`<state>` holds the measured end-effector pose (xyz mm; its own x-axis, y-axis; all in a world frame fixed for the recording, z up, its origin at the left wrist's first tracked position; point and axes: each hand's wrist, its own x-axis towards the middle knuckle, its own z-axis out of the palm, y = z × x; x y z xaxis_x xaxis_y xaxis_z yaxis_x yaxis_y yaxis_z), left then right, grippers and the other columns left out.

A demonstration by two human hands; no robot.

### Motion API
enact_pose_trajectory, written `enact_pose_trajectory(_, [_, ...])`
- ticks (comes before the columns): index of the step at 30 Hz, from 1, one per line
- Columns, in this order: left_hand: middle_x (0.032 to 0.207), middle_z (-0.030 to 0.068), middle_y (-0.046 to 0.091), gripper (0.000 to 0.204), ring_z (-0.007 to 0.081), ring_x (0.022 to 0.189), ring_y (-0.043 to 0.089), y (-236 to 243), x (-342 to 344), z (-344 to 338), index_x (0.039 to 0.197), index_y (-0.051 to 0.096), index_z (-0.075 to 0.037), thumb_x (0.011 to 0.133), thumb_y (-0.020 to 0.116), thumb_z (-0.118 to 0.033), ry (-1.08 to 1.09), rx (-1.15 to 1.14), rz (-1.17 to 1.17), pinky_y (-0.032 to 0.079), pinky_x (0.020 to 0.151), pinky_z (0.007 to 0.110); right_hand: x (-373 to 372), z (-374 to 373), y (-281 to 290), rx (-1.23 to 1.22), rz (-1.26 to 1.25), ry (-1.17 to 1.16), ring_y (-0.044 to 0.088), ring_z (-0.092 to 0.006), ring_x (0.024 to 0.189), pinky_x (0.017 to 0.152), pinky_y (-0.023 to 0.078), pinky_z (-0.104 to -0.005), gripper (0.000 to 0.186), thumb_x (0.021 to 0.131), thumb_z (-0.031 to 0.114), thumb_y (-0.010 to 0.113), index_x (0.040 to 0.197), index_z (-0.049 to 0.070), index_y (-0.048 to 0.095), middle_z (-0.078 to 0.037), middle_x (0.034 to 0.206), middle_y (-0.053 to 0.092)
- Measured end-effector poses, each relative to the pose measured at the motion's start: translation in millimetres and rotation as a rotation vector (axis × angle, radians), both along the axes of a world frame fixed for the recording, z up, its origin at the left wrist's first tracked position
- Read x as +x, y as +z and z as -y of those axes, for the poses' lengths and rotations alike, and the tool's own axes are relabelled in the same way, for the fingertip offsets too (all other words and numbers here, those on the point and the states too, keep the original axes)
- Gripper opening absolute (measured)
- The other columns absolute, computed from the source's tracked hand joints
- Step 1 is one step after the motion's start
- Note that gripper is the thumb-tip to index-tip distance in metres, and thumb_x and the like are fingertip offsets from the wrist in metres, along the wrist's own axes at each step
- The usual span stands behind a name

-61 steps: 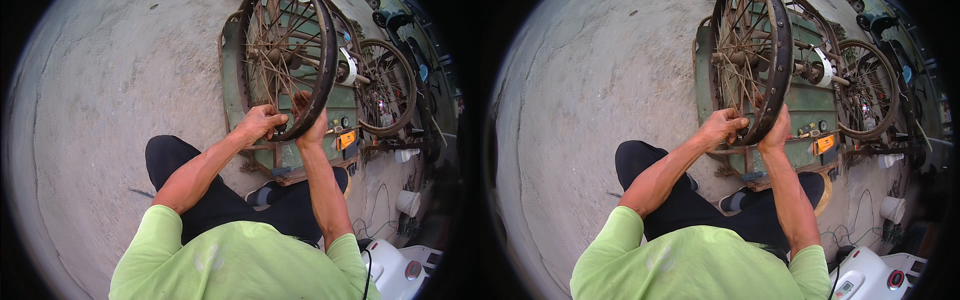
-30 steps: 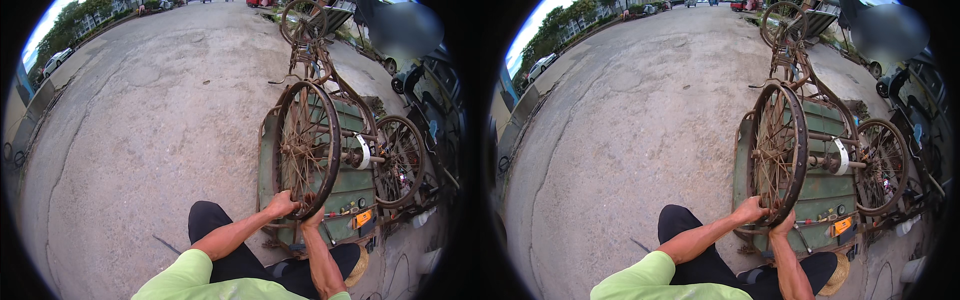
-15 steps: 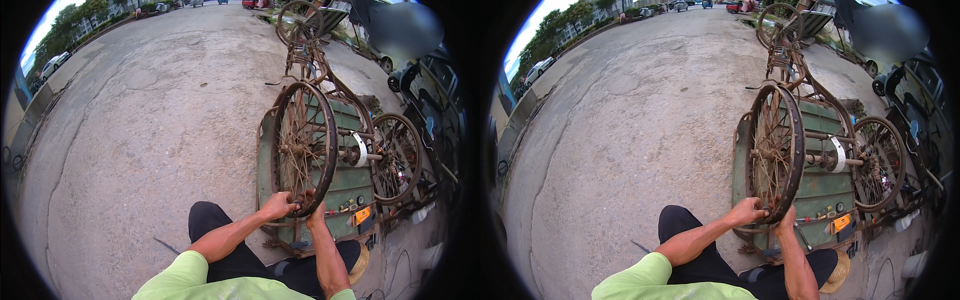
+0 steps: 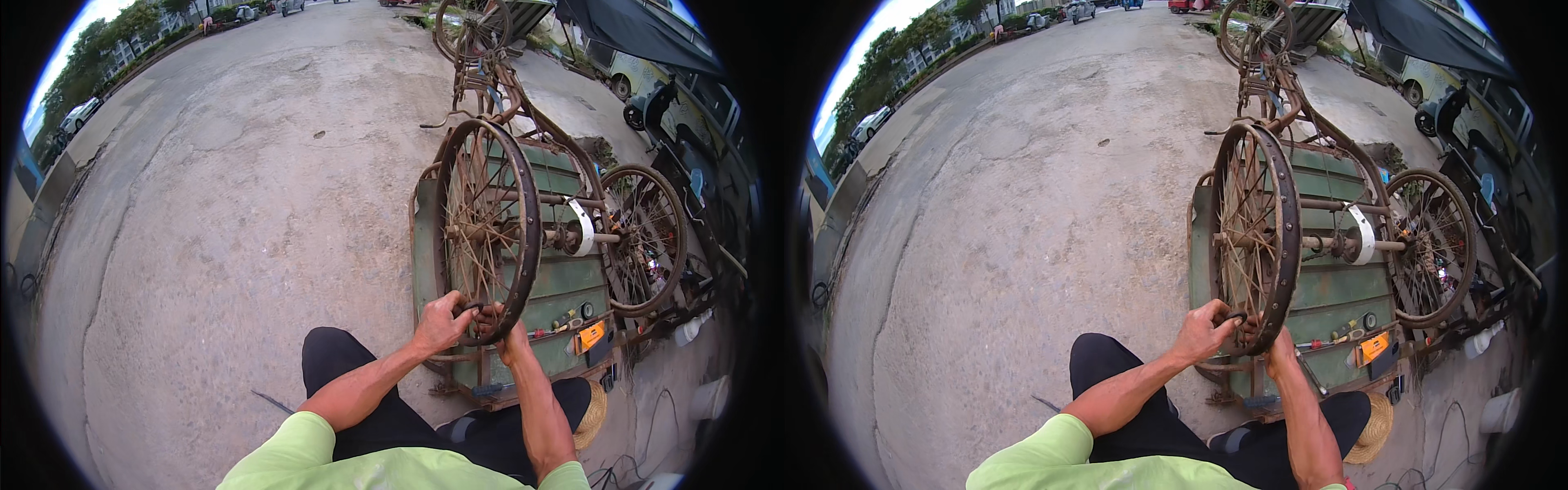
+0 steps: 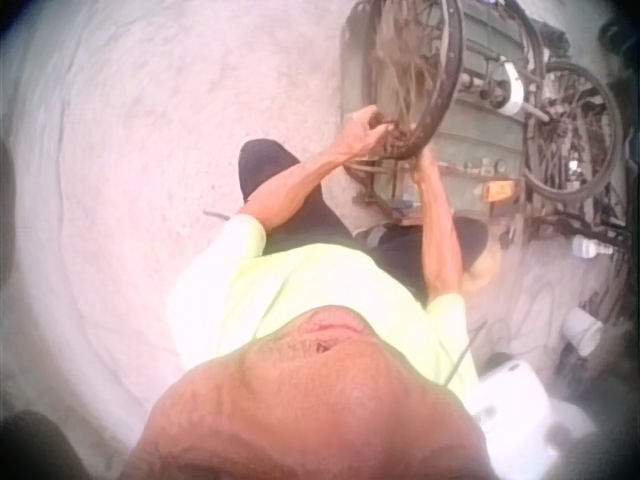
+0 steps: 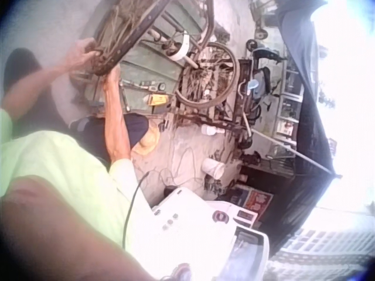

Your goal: The person sits on the ground and works on a bicycle wheel, repeatedly pressing the tire onto the rim and rotating the wheel to check alignment. The person uses both hands to manipulate the tire and rim throughout the clip.

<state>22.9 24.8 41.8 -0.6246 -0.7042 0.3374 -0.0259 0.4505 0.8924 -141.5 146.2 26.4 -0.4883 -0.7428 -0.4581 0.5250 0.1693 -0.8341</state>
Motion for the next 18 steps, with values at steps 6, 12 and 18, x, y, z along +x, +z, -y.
enact_pose_trajectory(6, [0.093,0.0140,0.074,0.034,0.0159,0.072,0.066,-46,-6,22,0.124,0.069,0.004,0.094,0.062,-0.010,-0.110,0.381,0.211,0.054,0.064,0.032,3,-8,2,0.022,-0.102,-0.037,0.069,-0.0212,0.088,0.081,0.057,-0.0337,0.045,0.103,0.041,0.061,0.118,-0.001,0.063,-0.012,0.100,0.072])
enact_pose_trajectory(12, [0.088,0.0087,0.069,0.034,0.0136,0.068,0.061,-58,-11,14,0.125,0.067,0.003,0.093,0.057,-0.003,-0.233,0.579,0.234,0.051,0.062,0.031,14,-17,14,0.117,-0.217,-0.045,0.072,-0.0168,0.086,0.059,0.046,-0.0220,0.045,0.104,0.041,0.058,0.121,0.000,0.064,-0.012,0.101,0.074])
enact_pose_trajectory(18, [0.089,0.0117,0.072,0.033,0.0179,0.076,0.066,-56,-6,8,0.122,0.067,0.001,0.090,0.060,-0.005,-0.243,0.399,0.205,0.054,0.070,0.033,14,-21,15,0.112,-0.234,-0.039,0.071,-0.0202,0.090,0.081,0.056,-0.0321,0.045,0.104,0.040,0.059,0.123,-0.001,0.063,-0.014,0.103,0.073])
